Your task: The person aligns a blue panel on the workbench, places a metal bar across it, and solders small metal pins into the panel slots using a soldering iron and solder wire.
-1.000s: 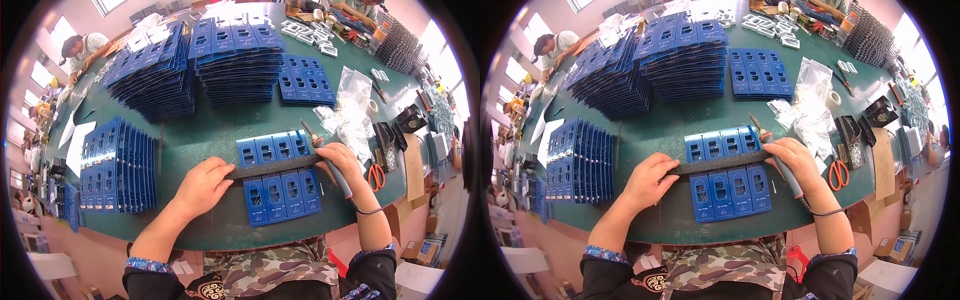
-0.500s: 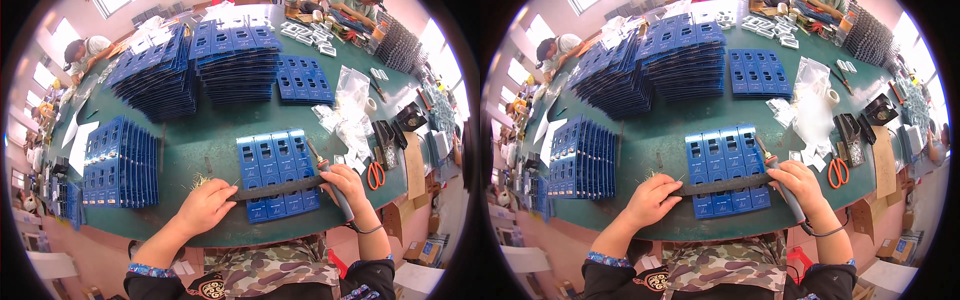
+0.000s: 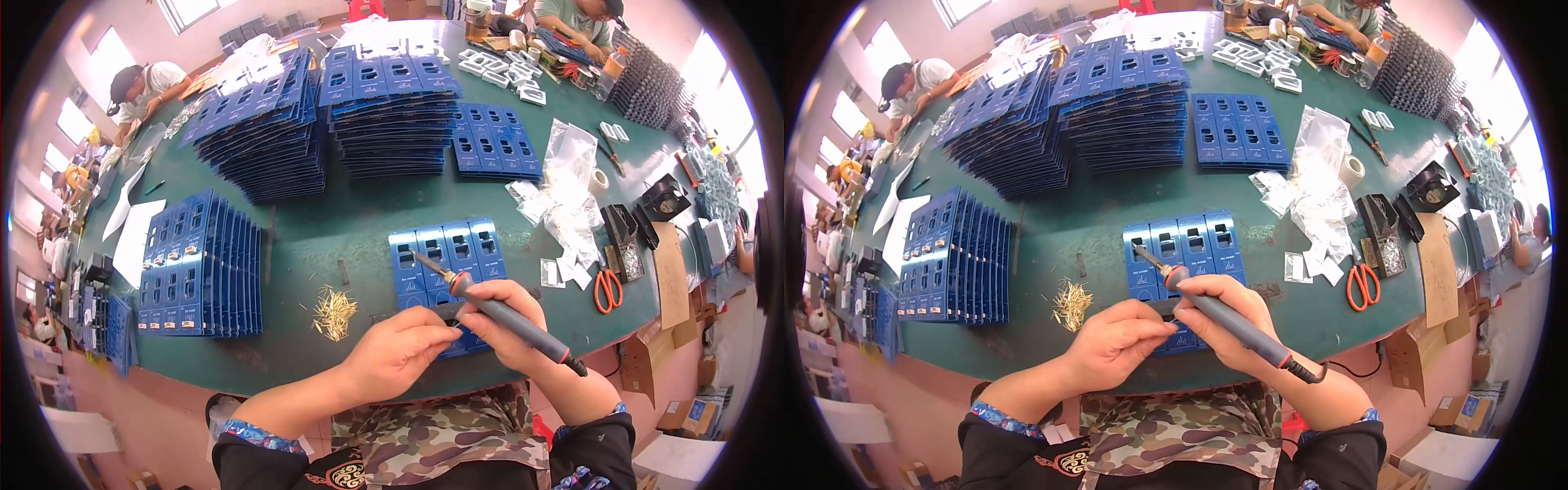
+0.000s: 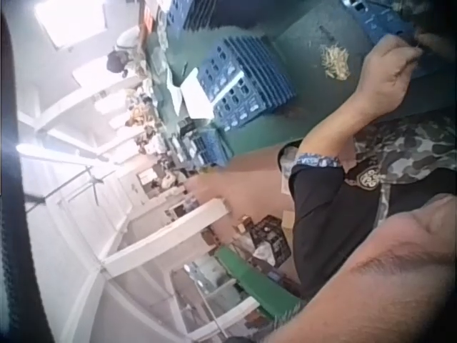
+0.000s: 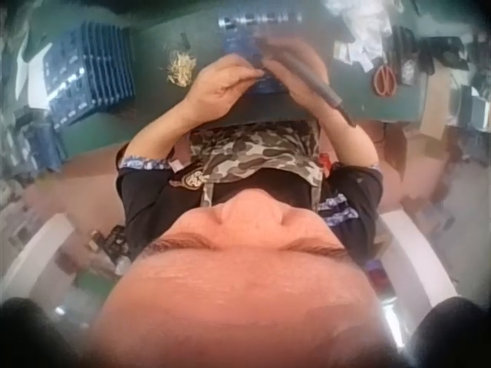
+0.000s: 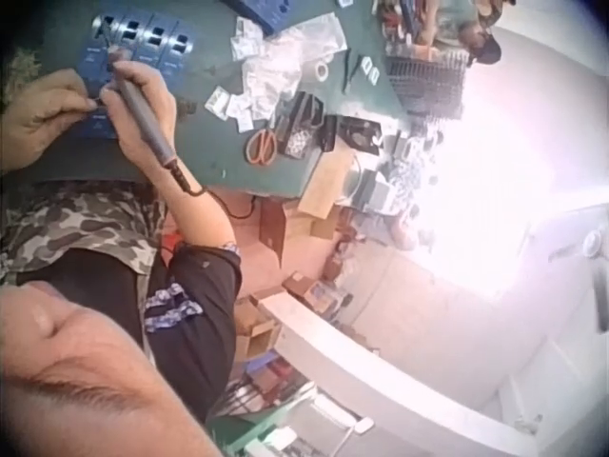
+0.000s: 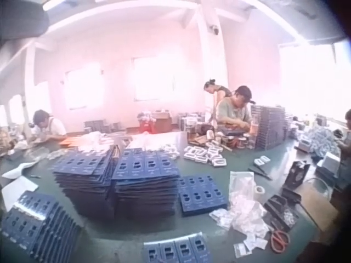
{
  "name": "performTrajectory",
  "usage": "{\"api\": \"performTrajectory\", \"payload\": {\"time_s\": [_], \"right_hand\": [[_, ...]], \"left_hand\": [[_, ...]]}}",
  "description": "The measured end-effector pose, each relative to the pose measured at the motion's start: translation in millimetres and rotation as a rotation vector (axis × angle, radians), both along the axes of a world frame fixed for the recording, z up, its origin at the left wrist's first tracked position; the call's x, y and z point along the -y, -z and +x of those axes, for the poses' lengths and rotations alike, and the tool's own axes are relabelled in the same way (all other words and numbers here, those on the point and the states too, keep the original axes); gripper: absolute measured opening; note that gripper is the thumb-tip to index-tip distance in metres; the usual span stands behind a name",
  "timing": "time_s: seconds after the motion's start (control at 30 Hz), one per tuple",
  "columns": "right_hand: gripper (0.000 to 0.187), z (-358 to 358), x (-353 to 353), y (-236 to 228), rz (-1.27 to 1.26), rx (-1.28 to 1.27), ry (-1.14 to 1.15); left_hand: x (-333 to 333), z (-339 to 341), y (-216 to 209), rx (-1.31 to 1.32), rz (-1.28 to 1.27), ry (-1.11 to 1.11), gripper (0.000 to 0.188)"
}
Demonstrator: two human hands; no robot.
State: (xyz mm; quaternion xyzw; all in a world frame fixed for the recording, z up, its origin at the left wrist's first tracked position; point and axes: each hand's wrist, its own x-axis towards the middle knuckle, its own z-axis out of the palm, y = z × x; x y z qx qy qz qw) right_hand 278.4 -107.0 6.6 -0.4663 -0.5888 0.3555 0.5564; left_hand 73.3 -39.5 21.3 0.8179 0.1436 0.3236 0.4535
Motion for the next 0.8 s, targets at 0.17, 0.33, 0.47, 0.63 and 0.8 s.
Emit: {"api": "performTrajectory", "payload": {"time_s": [0.17, 0.33, 0.47, 0.63, 0.8], "right_hand": [[0.027, -2, -3, 0, 0.061, 0.098, 0.051], [0.027, 8, -15, -11, 0.005, 0.183, 0.077], [0.031, 27, -24, -15, -0.075, -0.118, 0.06], [0.019, 44, -32, -3, -0.056, -0.002, 0.023], [0.02, 36, -33, 7, -0.236, -0.166, 0.168]], "left_hand": [[3, -4, 3, -0.085, -0.145, -0.126, 0.019], [-21, -14, 1, -0.218, 0.103, -0.197, 0.013], [-55, -27, 4, -0.281, 0.205, -0.41, 0.007], [-65, -29, 15, -0.374, 0.172, -0.444, 0.007], [-69, -25, 28, -0.34, 0.213, -0.4, 0.011]]}}
